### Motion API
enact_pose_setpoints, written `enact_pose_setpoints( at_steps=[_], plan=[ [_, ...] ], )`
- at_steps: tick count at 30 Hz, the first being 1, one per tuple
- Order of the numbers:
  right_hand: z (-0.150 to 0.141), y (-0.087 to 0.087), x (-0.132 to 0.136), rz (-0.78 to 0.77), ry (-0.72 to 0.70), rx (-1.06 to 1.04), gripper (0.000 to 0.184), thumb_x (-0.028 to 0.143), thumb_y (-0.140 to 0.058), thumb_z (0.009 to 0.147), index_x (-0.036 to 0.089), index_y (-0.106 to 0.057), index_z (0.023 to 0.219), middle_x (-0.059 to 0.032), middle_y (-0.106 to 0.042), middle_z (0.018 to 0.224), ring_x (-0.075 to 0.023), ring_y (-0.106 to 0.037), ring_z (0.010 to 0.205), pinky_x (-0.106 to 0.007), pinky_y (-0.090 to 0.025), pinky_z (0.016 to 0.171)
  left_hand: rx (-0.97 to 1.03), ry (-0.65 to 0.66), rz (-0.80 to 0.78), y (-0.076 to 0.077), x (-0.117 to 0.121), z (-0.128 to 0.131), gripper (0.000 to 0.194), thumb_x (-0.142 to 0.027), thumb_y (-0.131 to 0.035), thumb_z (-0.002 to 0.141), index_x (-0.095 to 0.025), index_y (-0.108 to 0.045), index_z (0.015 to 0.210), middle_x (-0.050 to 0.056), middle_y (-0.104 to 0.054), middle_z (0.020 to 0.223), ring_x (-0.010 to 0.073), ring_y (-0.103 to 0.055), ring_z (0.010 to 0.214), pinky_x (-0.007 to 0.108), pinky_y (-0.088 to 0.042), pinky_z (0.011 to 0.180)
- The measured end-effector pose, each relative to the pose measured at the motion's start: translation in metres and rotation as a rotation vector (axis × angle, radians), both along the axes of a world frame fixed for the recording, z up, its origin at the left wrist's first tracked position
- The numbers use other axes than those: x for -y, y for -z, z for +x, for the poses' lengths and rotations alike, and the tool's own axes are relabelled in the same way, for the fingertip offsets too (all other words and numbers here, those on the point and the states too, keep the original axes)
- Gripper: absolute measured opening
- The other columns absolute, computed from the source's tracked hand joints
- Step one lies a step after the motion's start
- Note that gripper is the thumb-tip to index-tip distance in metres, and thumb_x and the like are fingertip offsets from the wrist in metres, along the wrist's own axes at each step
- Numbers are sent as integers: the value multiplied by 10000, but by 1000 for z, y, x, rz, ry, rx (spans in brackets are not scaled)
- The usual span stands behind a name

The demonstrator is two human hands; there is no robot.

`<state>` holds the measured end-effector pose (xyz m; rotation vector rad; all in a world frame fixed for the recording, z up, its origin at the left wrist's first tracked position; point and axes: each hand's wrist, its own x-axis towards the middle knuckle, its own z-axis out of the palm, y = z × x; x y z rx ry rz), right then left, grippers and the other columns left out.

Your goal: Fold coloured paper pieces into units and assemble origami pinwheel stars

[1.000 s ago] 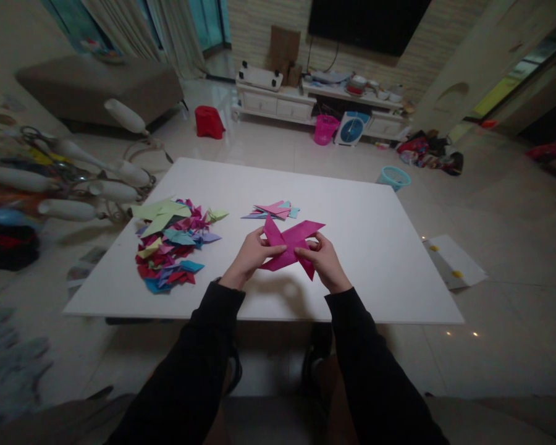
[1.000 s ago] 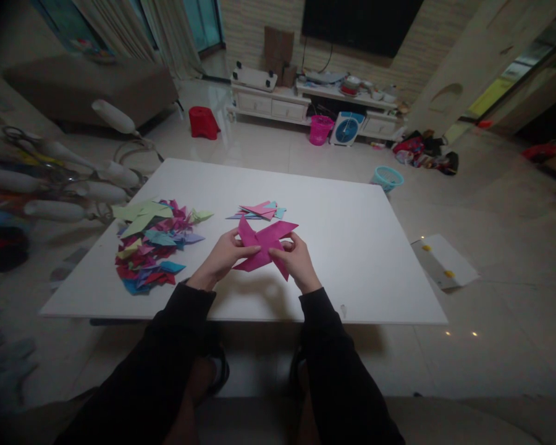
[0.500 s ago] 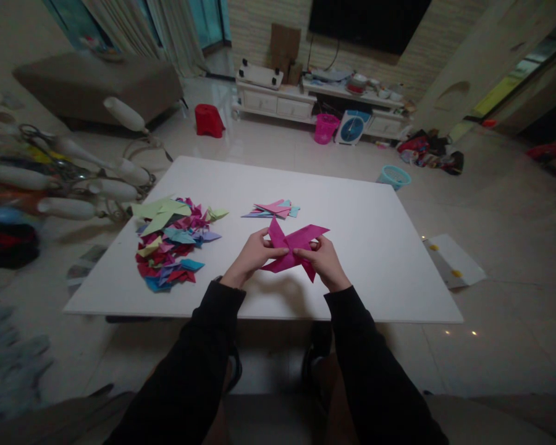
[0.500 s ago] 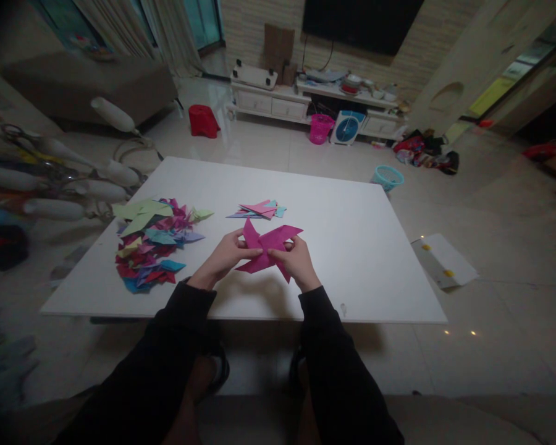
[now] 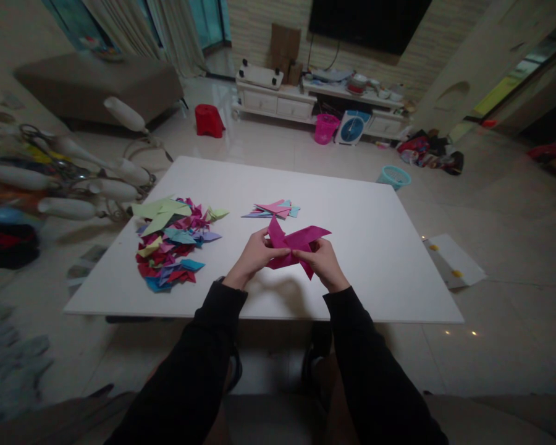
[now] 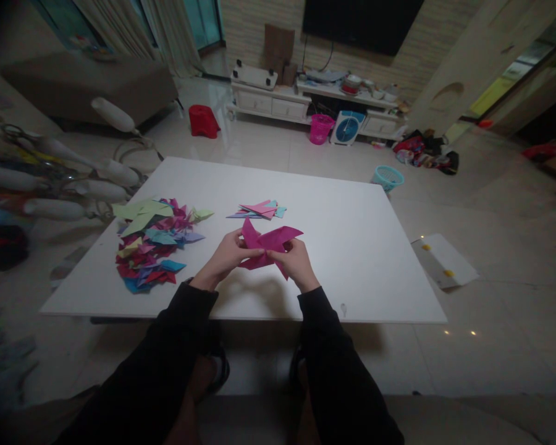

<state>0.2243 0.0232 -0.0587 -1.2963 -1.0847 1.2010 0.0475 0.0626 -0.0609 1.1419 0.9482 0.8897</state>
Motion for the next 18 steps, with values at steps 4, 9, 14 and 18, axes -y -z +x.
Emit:
enact_pose_setpoints(
  at_steps=[4, 9, 14, 18],
  plan=[
    [0, -2, 0, -4, -1, -3, 277, 213, -812, 620, 156, -736, 880, -52, -769, 871, -223, -708, 812, -359, -557, 785, 16, 9, -13, 1, -1, 0, 539, -235, -911, 569, -132, -638, 1022, 102, -757, 896, 232, -718, 780, 359, -571, 723],
    [-1, -2, 0, -18, 17, -46, 276, 175, -791, 603, 155, -722, 870, -51, -766, 877, -215, -702, 822, -349, -552, 787, 12, -3, -11, 3, -1, -1, 518, -226, -902, 579, -128, -632, 1009, 105, -753, 889, 228, -715, 774, 355, -569, 718],
    [-1, -2, 0, -31, 35, -72, 283, 187, -792, 587, 156, -703, 853, -48, -760, 847, -205, -697, 782, -348, -554, 762, 32, -9, -45, 0, -1, 0, 539, -224, -908, 562, -131, -628, 1013, 93, -750, 869, 224, -714, 764, 350, -569, 715],
    [-1, -3, 0, -44, 41, -85, 304, 191, -791, 587, 168, -696, 875, -42, -762, 848, -203, -703, 778, -349, -563, 754, 8, -12, -60, -1, -1, -1, 547, -233, -907, 568, -138, -624, 1026, 89, -750, 861, 231, -715, 759, 351, -570, 700]
  ],
)
